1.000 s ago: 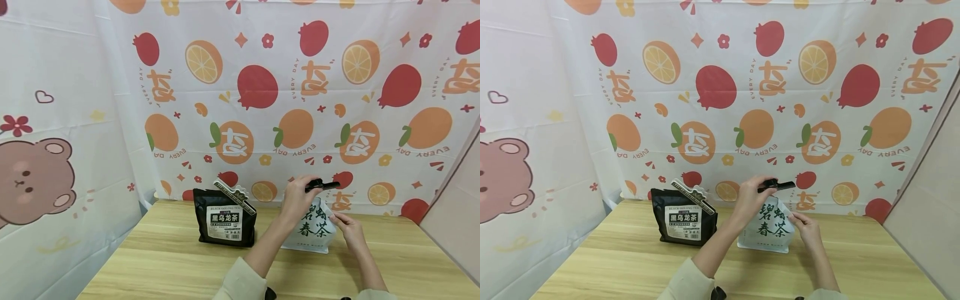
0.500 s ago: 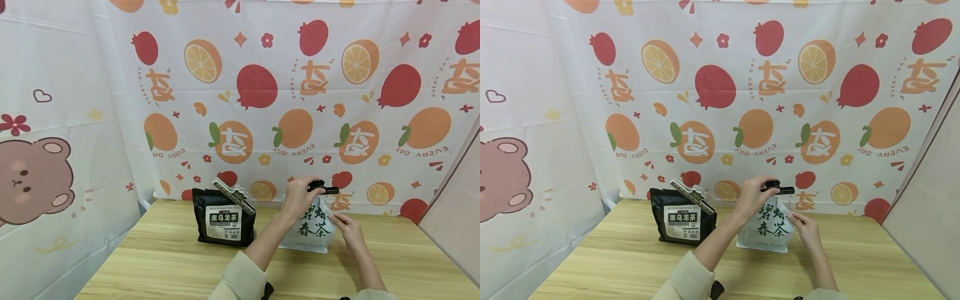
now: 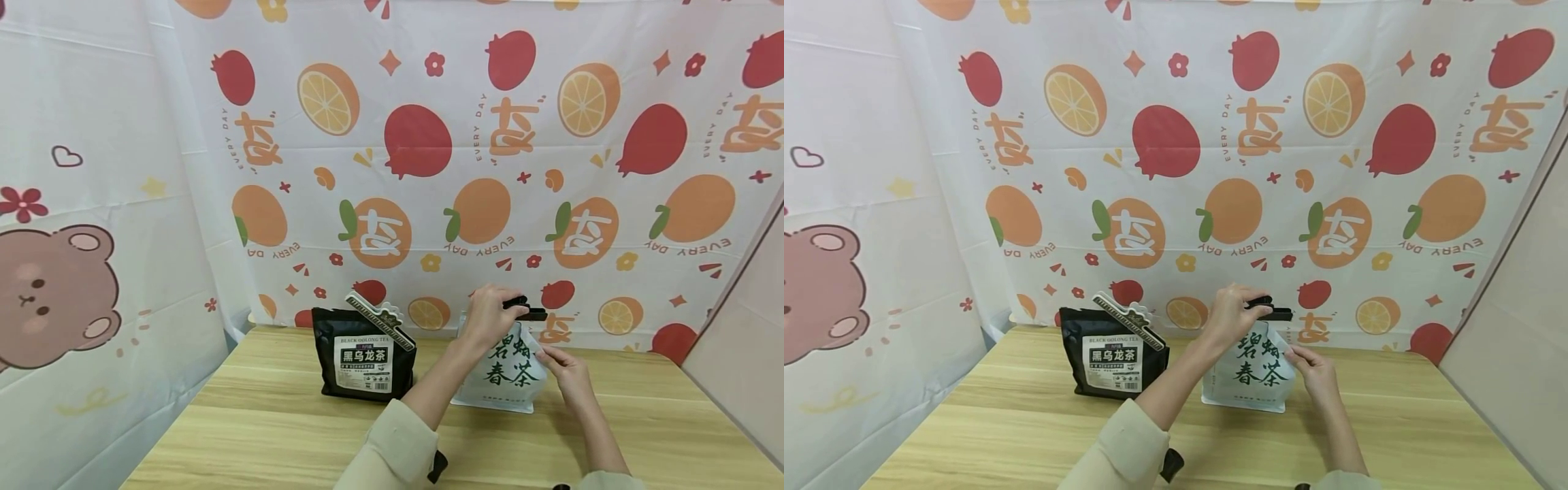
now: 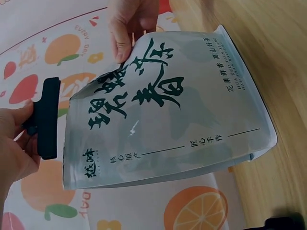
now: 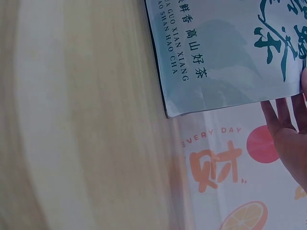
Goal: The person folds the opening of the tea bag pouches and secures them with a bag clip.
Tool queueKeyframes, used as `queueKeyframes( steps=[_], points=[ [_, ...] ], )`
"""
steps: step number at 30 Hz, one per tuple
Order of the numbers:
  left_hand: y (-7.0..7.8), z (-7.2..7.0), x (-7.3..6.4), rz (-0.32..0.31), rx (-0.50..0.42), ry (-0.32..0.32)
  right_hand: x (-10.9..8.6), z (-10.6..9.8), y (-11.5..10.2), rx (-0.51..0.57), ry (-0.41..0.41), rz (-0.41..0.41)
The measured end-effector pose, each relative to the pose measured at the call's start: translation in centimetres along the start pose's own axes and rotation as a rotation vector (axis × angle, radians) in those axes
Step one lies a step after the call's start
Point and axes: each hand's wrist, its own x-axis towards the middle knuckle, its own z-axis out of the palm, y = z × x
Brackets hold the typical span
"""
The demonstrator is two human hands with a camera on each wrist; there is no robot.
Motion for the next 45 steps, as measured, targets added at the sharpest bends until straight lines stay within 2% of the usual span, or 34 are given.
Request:
queueKeyframes(
  steps=[4, 6, 12, 17, 25, 33, 39, 45],
  points=[
    [-0.2, 0.0, 0.1, 0.011, 0.003, -0.005, 0.0, 0.0, 0.0, 0.001, 0.001, 0.002],
    [-0.2, 0.0, 0.2, 0.019, 0.022, -0.028, 0.0, 0.1, 0.1, -0.005, 0.005, -0.002],
    [0.3, -0.1, 1.0, 0.037, 0.149, -0.189, 0.1, 0.2, 0.3, -0.006, 0.013, -0.015],
    [0.9, -0.1, 1.9, 0.011, 0.229, -0.323, 0.0, 0.3, 0.4, -0.012, 0.007, -0.021],
    [1.8, 0.4, 2.8, -0.004, 0.325, -0.429, 0.0, 0.1, 0.5, -0.006, 0.004, 0.0],
    [2.6, 1.1, 3.1, -0.016, 0.331, -0.47, 0.1, 0.0, 0.6, -0.024, 0.008, -0.015],
    [2.8, 1.7, 3.1, 0.035, 0.38, -0.491, 0.1, 0.1, 0.5, -0.024, 0.011, -0.021],
    [2.9, 2.1, 2.9, 0.093, 0.434, -0.471, 0.0, 0.2, 0.3, -0.038, 0.014, -0.012]
  ],
)
